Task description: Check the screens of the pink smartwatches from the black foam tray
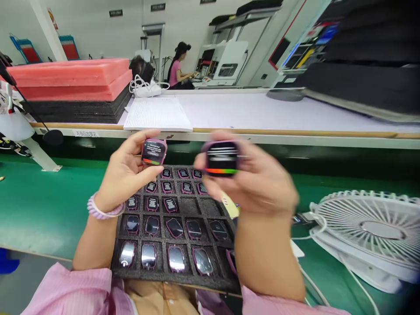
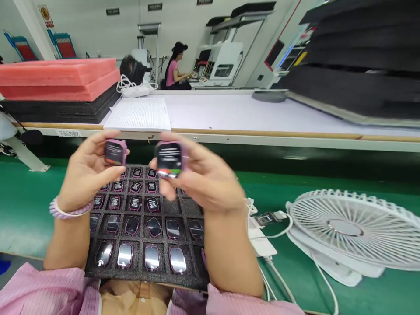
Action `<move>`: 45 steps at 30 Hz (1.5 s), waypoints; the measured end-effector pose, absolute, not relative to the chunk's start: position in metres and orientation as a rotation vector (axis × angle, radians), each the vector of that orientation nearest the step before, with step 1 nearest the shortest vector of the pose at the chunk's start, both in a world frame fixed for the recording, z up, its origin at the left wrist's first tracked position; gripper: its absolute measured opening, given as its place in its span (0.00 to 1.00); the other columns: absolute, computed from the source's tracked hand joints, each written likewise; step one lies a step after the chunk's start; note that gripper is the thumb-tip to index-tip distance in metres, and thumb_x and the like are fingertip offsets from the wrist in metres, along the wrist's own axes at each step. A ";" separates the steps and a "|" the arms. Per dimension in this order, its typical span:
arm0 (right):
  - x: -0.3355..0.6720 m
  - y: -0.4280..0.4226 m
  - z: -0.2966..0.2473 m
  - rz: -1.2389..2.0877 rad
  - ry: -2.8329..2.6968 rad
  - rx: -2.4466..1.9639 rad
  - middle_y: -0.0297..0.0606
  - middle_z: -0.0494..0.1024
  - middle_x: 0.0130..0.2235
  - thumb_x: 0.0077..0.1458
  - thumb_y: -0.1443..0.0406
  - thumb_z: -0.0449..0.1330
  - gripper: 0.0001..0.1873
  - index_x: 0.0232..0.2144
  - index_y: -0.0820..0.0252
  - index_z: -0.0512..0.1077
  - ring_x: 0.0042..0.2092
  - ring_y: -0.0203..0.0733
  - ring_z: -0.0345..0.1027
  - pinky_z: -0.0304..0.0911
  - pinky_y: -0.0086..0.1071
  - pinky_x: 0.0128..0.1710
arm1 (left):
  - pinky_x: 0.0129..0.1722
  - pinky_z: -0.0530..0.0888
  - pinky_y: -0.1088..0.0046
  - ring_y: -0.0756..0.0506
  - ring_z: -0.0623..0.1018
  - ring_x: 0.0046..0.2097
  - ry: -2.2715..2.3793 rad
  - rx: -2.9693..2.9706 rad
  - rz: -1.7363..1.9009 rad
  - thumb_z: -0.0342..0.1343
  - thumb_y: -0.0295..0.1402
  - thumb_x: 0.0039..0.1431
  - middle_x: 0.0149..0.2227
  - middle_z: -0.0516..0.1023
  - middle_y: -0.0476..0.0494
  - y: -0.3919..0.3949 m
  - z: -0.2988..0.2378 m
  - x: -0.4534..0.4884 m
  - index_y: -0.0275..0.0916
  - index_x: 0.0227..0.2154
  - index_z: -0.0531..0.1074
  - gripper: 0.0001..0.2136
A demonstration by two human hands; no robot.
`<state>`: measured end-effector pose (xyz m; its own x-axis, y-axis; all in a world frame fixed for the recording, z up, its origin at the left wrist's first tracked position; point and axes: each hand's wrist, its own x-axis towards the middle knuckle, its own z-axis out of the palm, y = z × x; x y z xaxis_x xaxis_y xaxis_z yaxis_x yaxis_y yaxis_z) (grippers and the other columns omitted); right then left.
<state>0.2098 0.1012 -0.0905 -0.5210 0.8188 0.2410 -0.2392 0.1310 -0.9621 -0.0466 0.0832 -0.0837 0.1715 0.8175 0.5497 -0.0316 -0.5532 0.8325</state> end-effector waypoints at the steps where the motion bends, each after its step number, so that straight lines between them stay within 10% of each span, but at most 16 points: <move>1: 0.202 0.108 -0.092 1.568 -1.508 -0.525 0.41 0.79 0.51 0.59 0.57 0.74 0.35 0.65 0.53 0.68 0.40 0.43 0.79 0.78 0.39 0.41 | 0.49 0.82 0.69 0.43 0.82 0.50 0.749 1.709 1.479 0.70 0.30 0.56 0.52 0.79 0.41 0.094 -0.088 -0.041 0.43 0.58 0.70 0.26; 13: 0.177 0.142 -0.111 1.571 -1.376 -0.528 0.36 0.78 0.41 0.53 0.66 0.74 0.30 0.55 0.57 0.69 0.35 0.38 0.76 0.75 0.32 0.36 | 0.33 0.83 0.78 0.53 0.81 0.32 0.756 1.564 1.396 0.67 0.31 0.56 0.47 0.80 0.43 0.130 -0.112 -0.027 0.40 0.55 0.69 0.24; 45: 0.176 0.150 -0.119 1.561 -1.394 -0.517 0.32 0.77 0.36 0.49 0.66 0.73 0.26 0.49 0.60 0.69 0.28 0.32 0.71 0.67 0.26 0.27 | 0.33 0.86 0.74 0.47 0.85 0.30 0.810 1.434 1.257 0.59 0.28 0.51 0.40 0.83 0.46 0.127 -0.104 -0.026 0.37 0.55 0.73 0.25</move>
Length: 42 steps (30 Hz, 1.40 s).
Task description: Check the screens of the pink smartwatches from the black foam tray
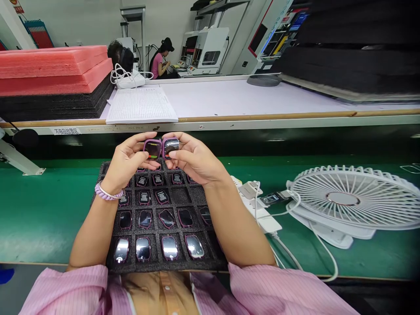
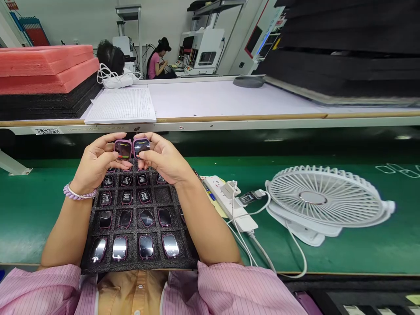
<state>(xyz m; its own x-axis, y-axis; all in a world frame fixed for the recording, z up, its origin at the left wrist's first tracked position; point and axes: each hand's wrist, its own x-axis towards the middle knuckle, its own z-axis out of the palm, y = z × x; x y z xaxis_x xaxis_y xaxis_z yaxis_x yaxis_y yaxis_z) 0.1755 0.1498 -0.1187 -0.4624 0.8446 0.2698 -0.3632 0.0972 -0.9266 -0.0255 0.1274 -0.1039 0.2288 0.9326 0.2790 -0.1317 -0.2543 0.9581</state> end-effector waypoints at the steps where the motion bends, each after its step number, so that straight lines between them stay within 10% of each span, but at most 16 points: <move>1: 0.176 0.150 -0.120 1.558 -1.397 -0.513 0.32 0.76 0.36 0.50 0.65 0.73 0.26 0.49 0.59 0.69 0.28 0.32 0.71 0.68 0.26 0.28 | 0.33 0.86 0.74 0.47 0.85 0.30 0.807 1.438 1.256 0.58 0.28 0.51 0.40 0.83 0.46 0.128 -0.104 -0.026 0.37 0.55 0.73 0.25; 18: 0.159 0.203 -0.054 1.166 -1.551 -0.272 0.37 0.76 0.43 0.63 0.46 0.65 0.24 0.51 0.53 0.69 0.33 0.39 0.73 0.71 0.34 0.33 | 0.40 0.86 0.70 0.46 0.85 0.38 0.528 1.801 1.562 0.64 0.28 0.54 0.48 0.81 0.45 0.183 -0.050 -0.032 0.46 0.57 0.73 0.26; 42: 0.166 0.201 -0.008 1.005 -1.711 -0.403 0.40 0.72 0.49 0.51 0.61 0.67 0.34 0.61 0.51 0.66 0.42 0.45 0.74 0.73 0.38 0.38 | 0.45 0.82 0.64 0.44 0.83 0.41 0.591 1.818 1.757 0.65 0.26 0.51 0.42 0.78 0.46 0.197 -0.008 -0.034 0.48 0.59 0.70 0.30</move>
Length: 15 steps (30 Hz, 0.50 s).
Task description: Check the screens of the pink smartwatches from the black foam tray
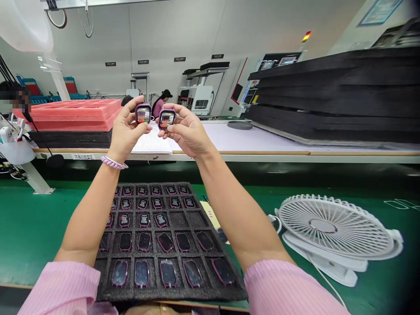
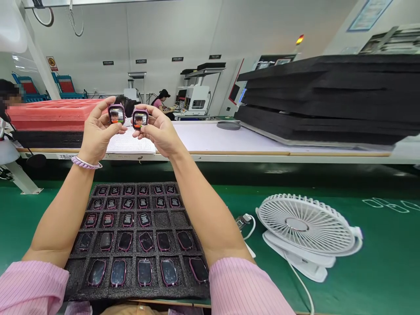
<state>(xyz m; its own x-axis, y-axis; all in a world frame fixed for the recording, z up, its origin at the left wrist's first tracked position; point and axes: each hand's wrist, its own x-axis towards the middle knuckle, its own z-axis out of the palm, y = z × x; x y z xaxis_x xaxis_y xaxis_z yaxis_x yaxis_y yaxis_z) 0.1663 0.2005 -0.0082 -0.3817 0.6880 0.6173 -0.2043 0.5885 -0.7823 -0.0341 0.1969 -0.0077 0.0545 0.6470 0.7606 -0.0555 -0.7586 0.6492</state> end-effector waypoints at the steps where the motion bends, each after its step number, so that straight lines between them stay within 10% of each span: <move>1: 0.167 0.201 -0.008 1.006 -1.712 -0.398 0.40 0.72 0.49 0.51 0.62 0.66 0.34 0.61 0.51 0.66 0.42 0.44 0.74 0.73 0.38 0.39 | 0.44 0.82 0.65 0.45 0.82 0.40 0.595 1.816 1.757 0.65 0.26 0.51 0.41 0.78 0.47 0.197 -0.007 -0.034 0.49 0.59 0.70 0.31; 15: 0.173 0.202 -0.006 0.964 -1.700 -0.401 0.38 0.71 0.48 0.50 0.65 0.65 0.30 0.56 0.52 0.69 0.41 0.42 0.75 0.75 0.37 0.43 | 0.43 0.82 0.68 0.48 0.80 0.36 0.630 1.851 1.799 0.67 0.29 0.52 0.43 0.80 0.48 0.194 -0.008 -0.037 0.51 0.62 0.70 0.33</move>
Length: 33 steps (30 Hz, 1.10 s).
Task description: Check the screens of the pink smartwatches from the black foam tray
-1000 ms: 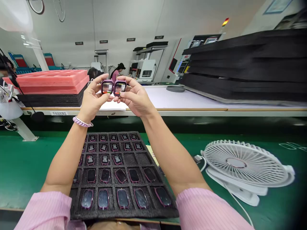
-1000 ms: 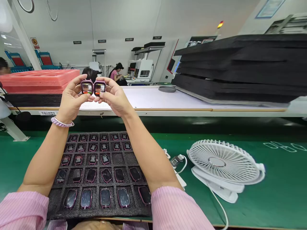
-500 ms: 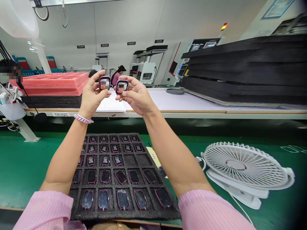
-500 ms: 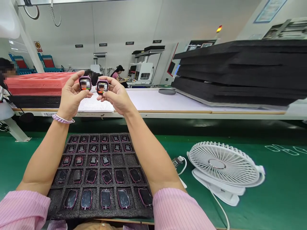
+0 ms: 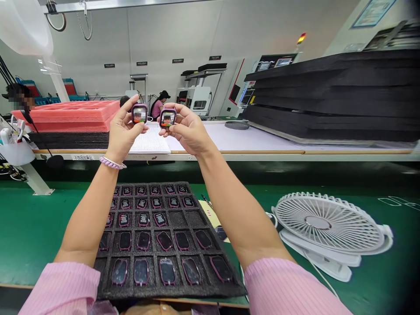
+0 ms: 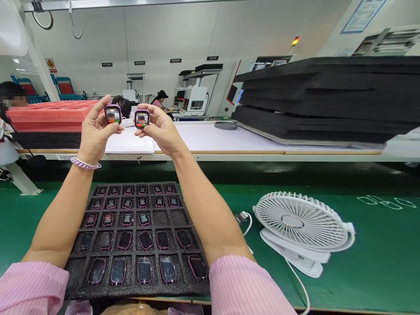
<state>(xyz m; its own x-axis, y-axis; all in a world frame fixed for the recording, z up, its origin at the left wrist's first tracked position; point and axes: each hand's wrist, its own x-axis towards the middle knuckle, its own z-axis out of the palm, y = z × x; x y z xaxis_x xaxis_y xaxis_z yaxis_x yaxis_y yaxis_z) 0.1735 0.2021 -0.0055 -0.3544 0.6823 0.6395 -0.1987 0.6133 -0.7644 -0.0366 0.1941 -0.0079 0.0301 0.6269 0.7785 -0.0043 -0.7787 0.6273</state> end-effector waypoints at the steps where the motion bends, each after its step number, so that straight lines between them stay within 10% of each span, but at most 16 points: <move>1: 0.174 0.202 -0.005 0.952 -1.699 -0.409 0.38 0.71 0.48 0.51 0.65 0.65 0.29 0.56 0.52 0.69 0.42 0.42 0.75 0.75 0.37 0.42 | 0.43 0.82 0.68 0.48 0.80 0.36 0.633 1.852 1.805 0.66 0.29 0.52 0.43 0.80 0.48 0.194 -0.008 -0.037 0.51 0.61 0.71 0.32; 33: 0.172 0.142 -0.155 1.574 -1.402 -0.455 0.34 0.80 0.39 0.52 0.64 0.72 0.26 0.53 0.56 0.71 0.34 0.41 0.79 0.77 0.35 0.35 | 0.32 0.84 0.77 0.52 0.82 0.29 0.877 1.494 1.326 0.68 0.33 0.52 0.41 0.80 0.46 0.110 -0.135 -0.032 0.38 0.50 0.70 0.23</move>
<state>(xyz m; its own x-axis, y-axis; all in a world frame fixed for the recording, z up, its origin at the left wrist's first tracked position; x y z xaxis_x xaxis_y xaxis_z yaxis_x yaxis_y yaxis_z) 0.1723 0.1417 -0.1548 -0.4839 0.8211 0.3027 -0.3955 0.1033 -0.9126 -0.0325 0.1099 -0.1354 0.1644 0.9311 0.3257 -0.0651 -0.3192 0.9455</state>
